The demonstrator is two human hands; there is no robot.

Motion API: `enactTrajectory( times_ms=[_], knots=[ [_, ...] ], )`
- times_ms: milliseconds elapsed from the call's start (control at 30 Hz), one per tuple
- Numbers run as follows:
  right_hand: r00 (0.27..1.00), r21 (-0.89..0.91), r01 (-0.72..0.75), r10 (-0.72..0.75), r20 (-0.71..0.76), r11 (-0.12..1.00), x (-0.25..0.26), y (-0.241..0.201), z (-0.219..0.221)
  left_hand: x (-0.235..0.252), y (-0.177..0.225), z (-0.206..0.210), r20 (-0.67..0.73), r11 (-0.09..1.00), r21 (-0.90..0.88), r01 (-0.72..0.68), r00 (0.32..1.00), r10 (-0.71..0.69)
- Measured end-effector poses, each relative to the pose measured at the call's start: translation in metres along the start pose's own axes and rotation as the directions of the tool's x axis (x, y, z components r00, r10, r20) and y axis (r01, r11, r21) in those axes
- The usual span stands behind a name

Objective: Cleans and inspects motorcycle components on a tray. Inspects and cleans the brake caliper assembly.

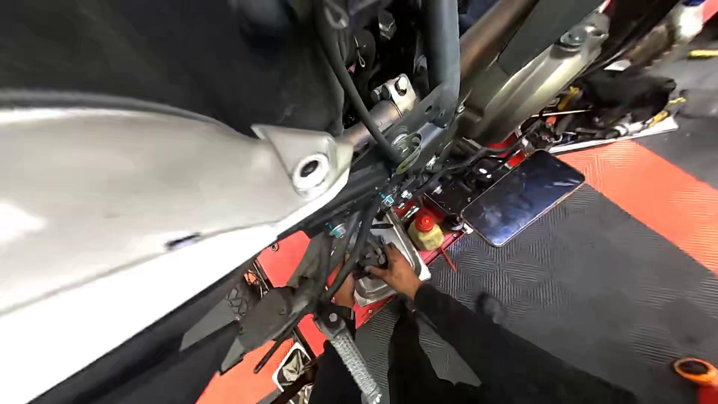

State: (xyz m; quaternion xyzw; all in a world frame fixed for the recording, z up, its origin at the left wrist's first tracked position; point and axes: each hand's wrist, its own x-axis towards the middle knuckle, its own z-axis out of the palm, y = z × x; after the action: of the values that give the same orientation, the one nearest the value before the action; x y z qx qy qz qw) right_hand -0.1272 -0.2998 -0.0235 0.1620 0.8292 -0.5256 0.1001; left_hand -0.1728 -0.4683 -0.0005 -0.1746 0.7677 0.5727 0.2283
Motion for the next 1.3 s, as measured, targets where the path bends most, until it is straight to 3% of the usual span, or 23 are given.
enactTrajectory(
  times_ms=[100, 167, 267, 300, 367, 433, 500, 567, 633, 700, 800, 933, 1133, 1300],
  knots=[
    [0.986, 0.147, -0.055, 0.031, 0.161, 0.988, -0.064, 0.001, -0.026, -0.041, -0.005, -0.014, 0.09, 0.997, 0.079, -0.022, 0.996, 0.015],
    [0.953, 0.286, -0.127, 0.037, 0.301, 0.95, -0.109, -0.011, -0.053, -0.067, -0.013, -0.015, 0.183, 0.997, -0.036, -0.073, 0.98, 0.079],
    [0.853, 0.408, -0.314, 0.066, 0.519, 0.857, -0.168, -0.041, -0.098, -0.112, -0.022, -0.01, 0.444, 0.98, -0.196, -0.016, 0.89, 0.104],
    [0.831, 0.438, -0.361, 0.071, 0.552, 0.823, -0.182, -0.048, -0.109, -0.134, -0.017, -0.003, 0.457, 0.976, -0.219, 0.015, 0.885, 0.089],
    [0.826, 0.502, -0.417, 0.085, 0.557, 0.758, -0.2, -0.055, -0.126, -0.177, 0.007, 0.018, 0.333, 0.961, -0.271, 0.058, 0.942, 0.037],
    [0.864, 0.562, -0.414, 0.113, 0.491, 0.717, -0.211, -0.048, -0.134, -0.207, 0.026, 0.034, 0.125, 0.97, -0.23, 0.075, 0.991, -0.047],
    [0.909, 0.553, -0.342, 0.118, 0.4, 0.76, -0.222, -0.042, -0.14, -0.231, 0.037, 0.043, -0.074, 0.992, -0.117, 0.04, 0.996, -0.049],
    [0.948, 0.387, -0.177, 0.051, 0.314, 0.905, -0.24, -0.046, -0.145, -0.251, 0.048, 0.046, -0.222, 1.0, -0.02, -0.018, 0.975, 0.013],
    [0.961, 0.106, -0.002, -0.027, 0.276, 0.994, -0.263, -0.065, -0.153, -0.271, 0.062, 0.042, -0.272, 0.998, 0.0, -0.057, 0.961, 0.055],
    [0.974, -0.035, 0.056, -0.047, 0.221, 0.998, -0.286, -0.089, -0.155, -0.293, 0.077, 0.035, -0.247, 0.993, -0.049, -0.108, 0.965, 0.093],
    [0.99, -0.085, 0.079, -0.069, 0.121, 0.993, -0.304, -0.122, -0.157, -0.315, 0.091, 0.016, -0.109, 0.954, -0.218, -0.208, 0.976, 0.188],
    [0.987, -0.113, 0.133, -0.142, -0.076, 0.985, -0.318, -0.137, -0.128, -0.321, 0.075, -0.001, 0.056, 0.899, -0.433, -0.057, 0.994, 0.089],
    [0.967, -0.22, -0.022, -0.035, -0.252, 0.975, -0.334, -0.182, -0.081, -0.305, 0.074, -0.024, 0.025, 0.854, -0.505, -0.128, 0.986, 0.163],
    [0.902, -0.22, 0.046, -0.136, -0.41, 0.974, -0.331, -0.172, -0.055, -0.285, 0.065, -0.04, 0.096, 0.896, -0.388, -0.217, 0.957, 0.273]
  ],
)
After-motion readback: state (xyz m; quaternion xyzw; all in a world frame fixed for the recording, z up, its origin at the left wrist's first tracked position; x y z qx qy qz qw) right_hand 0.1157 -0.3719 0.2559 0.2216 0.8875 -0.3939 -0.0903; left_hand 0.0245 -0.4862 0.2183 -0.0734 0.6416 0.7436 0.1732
